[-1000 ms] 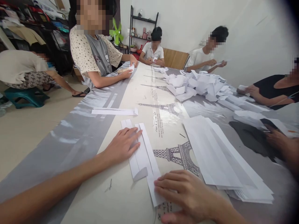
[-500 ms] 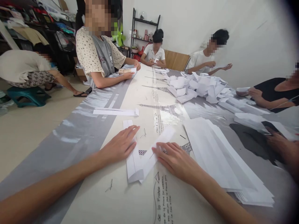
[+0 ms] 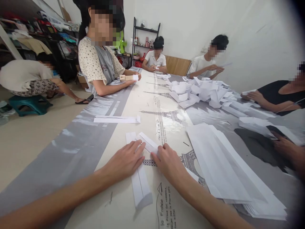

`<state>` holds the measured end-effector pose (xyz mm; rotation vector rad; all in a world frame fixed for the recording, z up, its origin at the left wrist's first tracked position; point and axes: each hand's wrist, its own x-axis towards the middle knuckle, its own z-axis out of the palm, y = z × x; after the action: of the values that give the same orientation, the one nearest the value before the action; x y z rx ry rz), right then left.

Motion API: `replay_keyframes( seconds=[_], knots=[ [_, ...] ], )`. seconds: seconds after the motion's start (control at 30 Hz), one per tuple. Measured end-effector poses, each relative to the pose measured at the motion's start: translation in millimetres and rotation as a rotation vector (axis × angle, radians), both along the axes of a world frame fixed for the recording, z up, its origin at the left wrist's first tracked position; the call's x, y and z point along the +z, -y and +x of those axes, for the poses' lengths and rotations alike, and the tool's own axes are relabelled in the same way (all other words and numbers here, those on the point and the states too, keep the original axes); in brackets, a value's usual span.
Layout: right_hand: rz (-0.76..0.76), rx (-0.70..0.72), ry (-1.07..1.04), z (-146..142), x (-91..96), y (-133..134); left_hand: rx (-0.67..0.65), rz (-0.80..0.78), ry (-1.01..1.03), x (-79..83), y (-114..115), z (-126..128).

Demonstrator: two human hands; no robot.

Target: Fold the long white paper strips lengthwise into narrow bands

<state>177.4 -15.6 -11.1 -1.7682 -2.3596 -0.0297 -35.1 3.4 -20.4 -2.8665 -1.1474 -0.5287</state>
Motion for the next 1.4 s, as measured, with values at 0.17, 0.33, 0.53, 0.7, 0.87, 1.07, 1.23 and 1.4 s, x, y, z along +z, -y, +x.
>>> replay_keyframes(
  seconds=[0.17, 0.33, 0.53, 0.7, 0.87, 1.07, 1.23, 1.4],
  knots=[
    [-0.054, 0.082, -0.048, -4, 19.0, -2, -0.024, -0.061, 0.038, -5.7, -6, -4],
    [-0.077, 0.615, -0.149, 25, 20.4, 3, -0.083, -0.099, 0.028, -6.0, -19, -19],
    [-0.085, 0.55, -0.215, 18, -3.9, 9, -0.02, -0.132, 0.146, -6.3, -22, -11],
    [-0.052, 0.461, -0.22, -5, -6.0, 13, -0.083, -0.056, 0.13, -10.2, -25, -7],
    [-0.056, 0.4, -0.304, -9, -8.1, 13, -0.089, -0.068, 0.118, -8.5, -25, -8],
    [-0.091, 0.423, -0.307, 0, -1.8, 8, -0.087, -0.091, 0.107, -7.1, -23, -9],
    [-0.082, 0.765, -0.136, 33, 22.1, 26, -0.058, -0.113, 0.071, -9.2, -24, -11],
    [0.114, 0.928, -0.09, 48, 25.2, 55, -0.041, -0.132, 0.047, -6.5, -23, -10]
  ],
)
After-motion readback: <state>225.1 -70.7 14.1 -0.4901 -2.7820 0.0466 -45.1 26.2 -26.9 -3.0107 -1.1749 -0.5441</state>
